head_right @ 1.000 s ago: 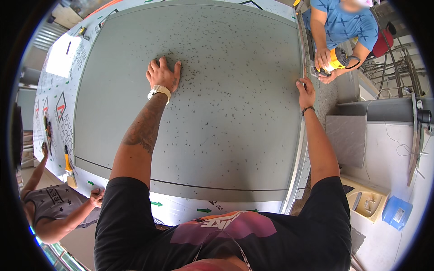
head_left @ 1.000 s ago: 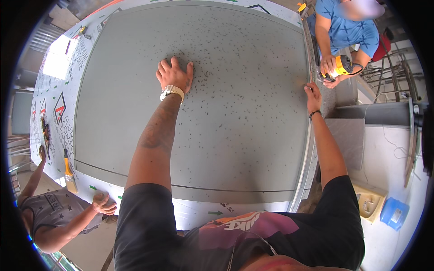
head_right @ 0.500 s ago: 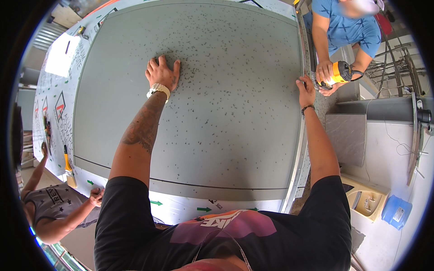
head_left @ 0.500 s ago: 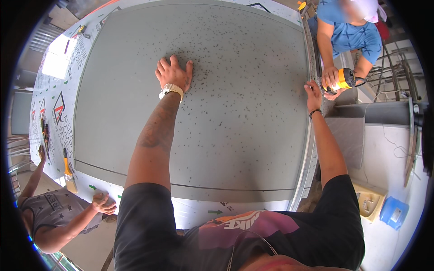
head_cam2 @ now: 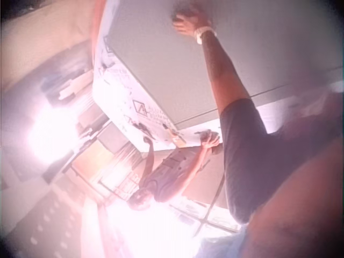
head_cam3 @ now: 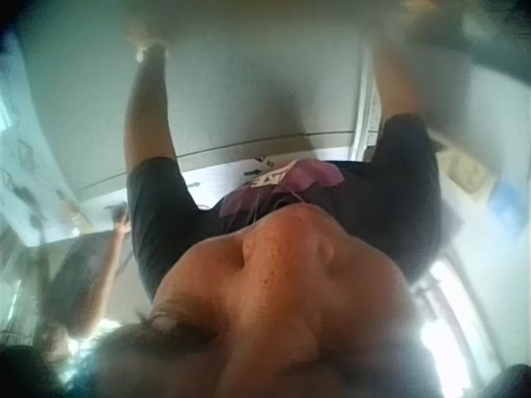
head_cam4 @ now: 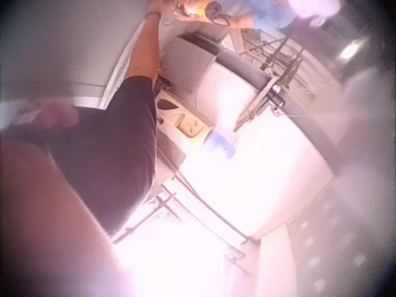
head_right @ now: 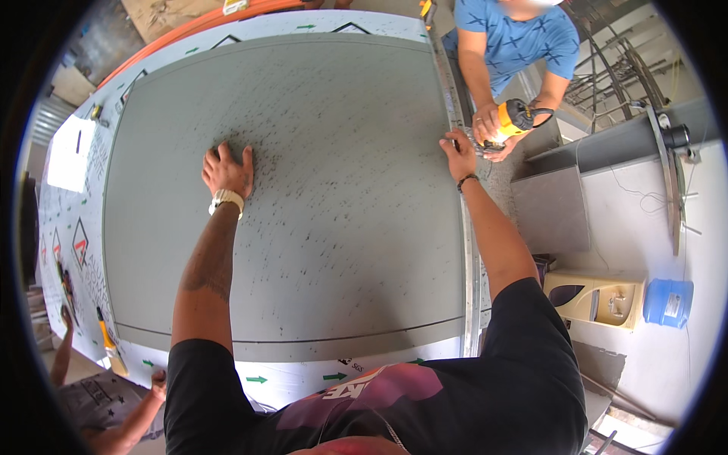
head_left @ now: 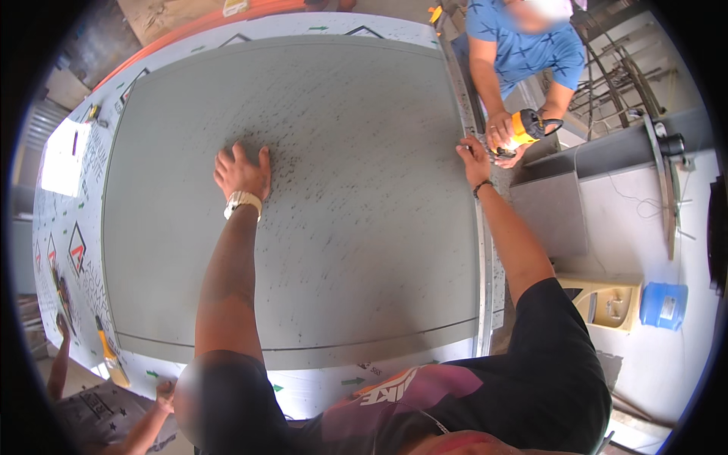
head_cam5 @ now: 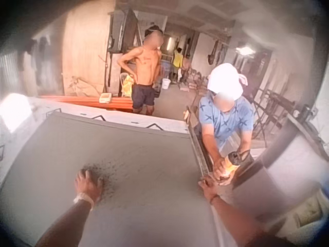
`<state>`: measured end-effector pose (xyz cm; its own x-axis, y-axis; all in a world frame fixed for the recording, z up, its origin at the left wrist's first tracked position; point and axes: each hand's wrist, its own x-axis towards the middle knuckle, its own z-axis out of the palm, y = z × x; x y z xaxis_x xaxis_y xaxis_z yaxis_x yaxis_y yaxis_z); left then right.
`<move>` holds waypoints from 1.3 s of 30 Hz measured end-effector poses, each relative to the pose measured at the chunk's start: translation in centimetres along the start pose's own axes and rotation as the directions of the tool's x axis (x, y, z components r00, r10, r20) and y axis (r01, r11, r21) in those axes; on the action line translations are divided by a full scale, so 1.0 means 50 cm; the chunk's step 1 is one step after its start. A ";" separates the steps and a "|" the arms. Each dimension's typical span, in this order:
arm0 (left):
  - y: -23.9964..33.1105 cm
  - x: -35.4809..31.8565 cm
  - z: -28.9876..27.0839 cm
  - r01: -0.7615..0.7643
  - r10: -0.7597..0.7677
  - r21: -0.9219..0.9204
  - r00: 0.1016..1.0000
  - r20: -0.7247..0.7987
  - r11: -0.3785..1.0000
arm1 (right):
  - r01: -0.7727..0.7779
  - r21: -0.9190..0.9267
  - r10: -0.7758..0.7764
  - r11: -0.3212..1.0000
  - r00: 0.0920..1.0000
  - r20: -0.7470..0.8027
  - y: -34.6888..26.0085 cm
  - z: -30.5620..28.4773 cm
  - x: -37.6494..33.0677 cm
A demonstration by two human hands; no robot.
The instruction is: The person aligns a metal trim piece along the edge of a large aluminum composite panel, then uses a yellow utility knife to score and cut the panel. They continue to position and secure the trim along the panel's edge while coworkers assist with holding and measuring.
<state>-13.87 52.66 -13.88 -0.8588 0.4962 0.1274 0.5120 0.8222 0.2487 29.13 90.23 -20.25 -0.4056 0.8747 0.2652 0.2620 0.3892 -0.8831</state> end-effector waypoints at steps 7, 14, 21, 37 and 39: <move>0.002 -0.002 -0.006 0.002 -0.002 0.014 1.000 0.003 1.000 | 0.022 -0.090 -0.023 0.996 1.000 -0.010 -0.018 0.000 0.000; 0.001 -0.002 -0.004 0.003 -0.002 -0.038 1.000 0.010 0.999 | -0.023 -0.144 0.023 0.989 1.000 -0.004 -0.023 0.000 -0.001; 0.000 -0.004 -0.002 -0.007 0.007 -0.030 1.000 -0.003 1.000 | -0.021 -0.039 0.021 0.999 1.000 -0.004 -0.029 0.003 -0.003; -0.009 0.001 0.014 -0.021 0.021 0.006 0.999 -0.035 1.000 | 0.005 -0.059 -0.005 0.998 1.000 0.006 -0.008 0.000 0.001; -0.011 0.002 0.015 -0.023 0.023 0.001 0.999 -0.035 1.000 | 0.008 -0.046 -0.008 0.999 1.000 0.004 -0.006 0.001 0.001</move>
<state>-14.20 52.47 -14.70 -0.8469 0.5049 0.1670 0.5317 0.8109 0.2447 28.97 90.15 -20.01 -0.4108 0.8707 0.2706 0.2991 0.4090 -0.8621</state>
